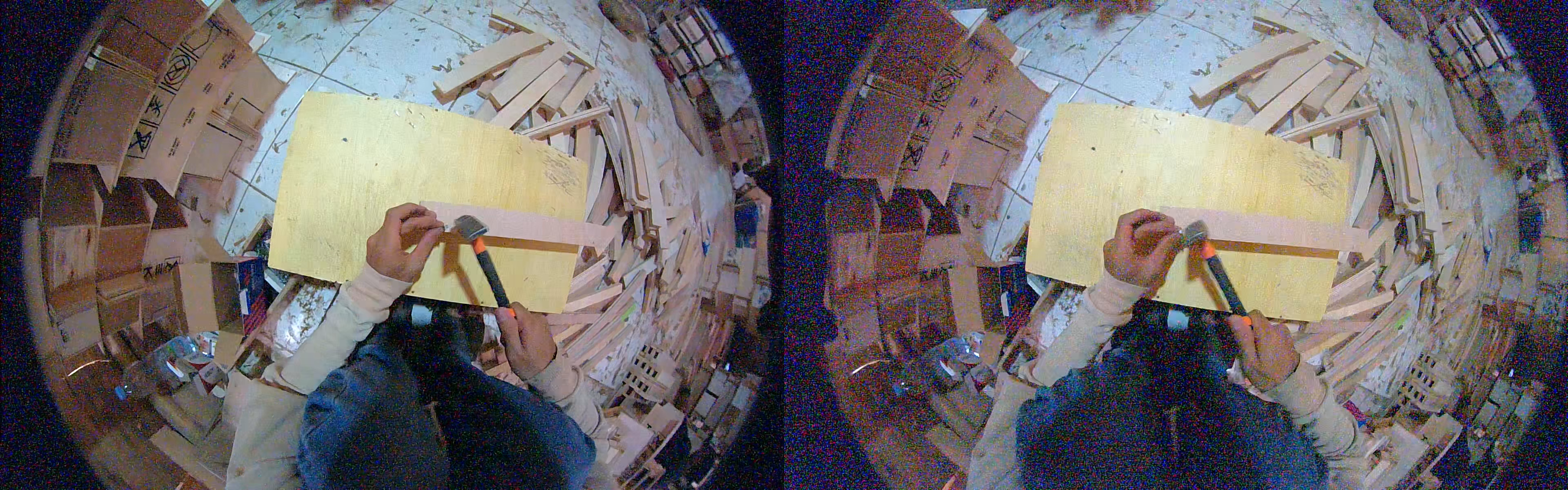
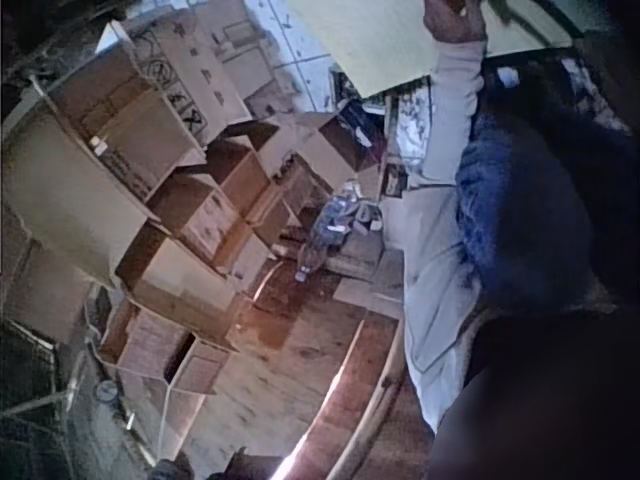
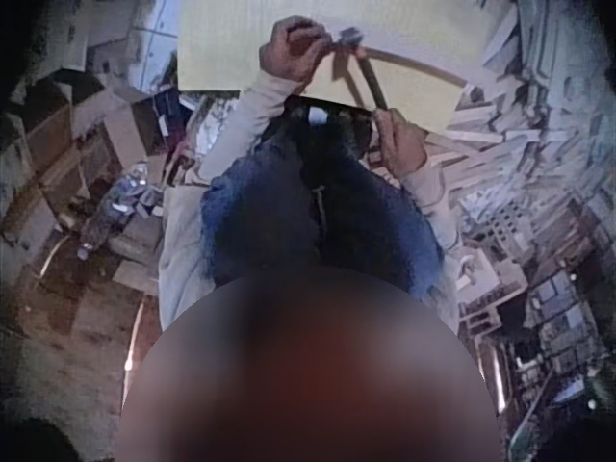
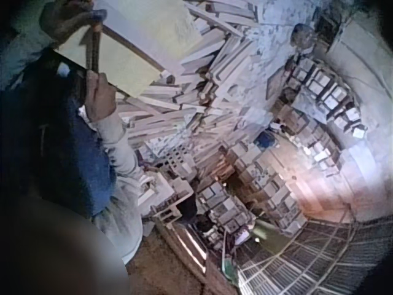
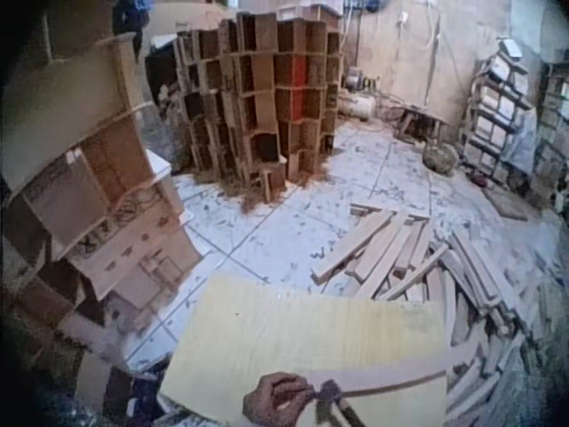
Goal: The person selects thin wooden planks from a pile on the floor, places them on a yellow board, and uses a hammer to break them into smaller pieces. The person repeats this process with multiple planks, discarding the broken pieces onto the floor.
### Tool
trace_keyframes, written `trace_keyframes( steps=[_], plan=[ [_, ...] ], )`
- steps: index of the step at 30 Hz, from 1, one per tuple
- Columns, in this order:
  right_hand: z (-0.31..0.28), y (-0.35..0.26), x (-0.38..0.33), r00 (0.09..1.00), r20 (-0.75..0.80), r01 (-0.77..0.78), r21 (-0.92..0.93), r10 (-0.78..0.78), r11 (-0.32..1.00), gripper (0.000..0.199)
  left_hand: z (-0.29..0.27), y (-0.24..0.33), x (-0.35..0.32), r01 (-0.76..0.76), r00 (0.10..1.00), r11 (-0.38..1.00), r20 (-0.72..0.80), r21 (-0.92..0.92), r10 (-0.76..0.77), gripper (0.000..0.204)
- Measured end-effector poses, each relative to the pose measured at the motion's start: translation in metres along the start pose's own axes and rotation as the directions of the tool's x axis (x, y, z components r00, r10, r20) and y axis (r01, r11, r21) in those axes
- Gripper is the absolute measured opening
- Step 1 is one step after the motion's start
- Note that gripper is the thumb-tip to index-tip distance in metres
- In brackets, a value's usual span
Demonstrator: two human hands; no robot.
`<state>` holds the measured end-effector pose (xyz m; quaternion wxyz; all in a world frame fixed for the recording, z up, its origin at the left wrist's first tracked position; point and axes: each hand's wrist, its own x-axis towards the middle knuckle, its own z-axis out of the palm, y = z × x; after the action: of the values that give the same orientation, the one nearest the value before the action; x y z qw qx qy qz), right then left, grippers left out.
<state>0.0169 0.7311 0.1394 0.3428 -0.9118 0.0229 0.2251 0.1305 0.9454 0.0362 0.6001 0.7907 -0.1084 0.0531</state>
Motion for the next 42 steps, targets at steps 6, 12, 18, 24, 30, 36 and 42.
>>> trace_keyframes(
  steps=[6,12,18,24,30,36,42],
  plan=[
    [0.01,0.012,0.001,0.985,-0.168,0.038,-0.018,-0.041,0.999,0.04,-0.034,-0.001,0.033,-0.387,0.902,0.874,0.317,0.293,0.293,0.06],
    [0.011,0.024,-0.009,0.975,-0.159,-0.117,0.22,0.154,0.968,0.039,-0.016,-0.011,0.059,-0.198,0.907,0.98,0.375,-0.026,0.193,0.062],
    [0.011,0.007,0.008,0.983,-0.17,-0.049,0.16,0.076,0.986,0.042,0.014,-0.011,0.065,-0.097,0.924,0.995,0.373,0.015,0.084,0.057],
    [-0.066,-0.026,-0.006,0.886,-0.405,0.464,0.759,-0.228,0.457,0.04,0.009,-0.01,0.066,0.014,0.914,1.0,0.407,-0.007,-0.01,0.061],
    [-0.013,-0.003,0.011,0.955,-0.234,0.114,-0.268,-0.179,0.957,0.021,0.012,-0.012,0.062,0.037,0.929,0.998,0.37,-0.049,-0.017,0.058],
    [-0.058,-0.03,-0.017,0.893,-0.424,0.386,0.894,0.153,0.226,0.024,0.009,-0.007,0.063,0.087,0.912,0.996,0.403,-0.022,-0.071,0.057],
    [0.004,-0.006,0.02,0.962,-0.265,-0.019,0.159,0.061,0.987,0.04,0.013,-0.012,0.061,0.159,0.915,0.975,0.394,-0.158,-0.085,0.054]
  ],
)
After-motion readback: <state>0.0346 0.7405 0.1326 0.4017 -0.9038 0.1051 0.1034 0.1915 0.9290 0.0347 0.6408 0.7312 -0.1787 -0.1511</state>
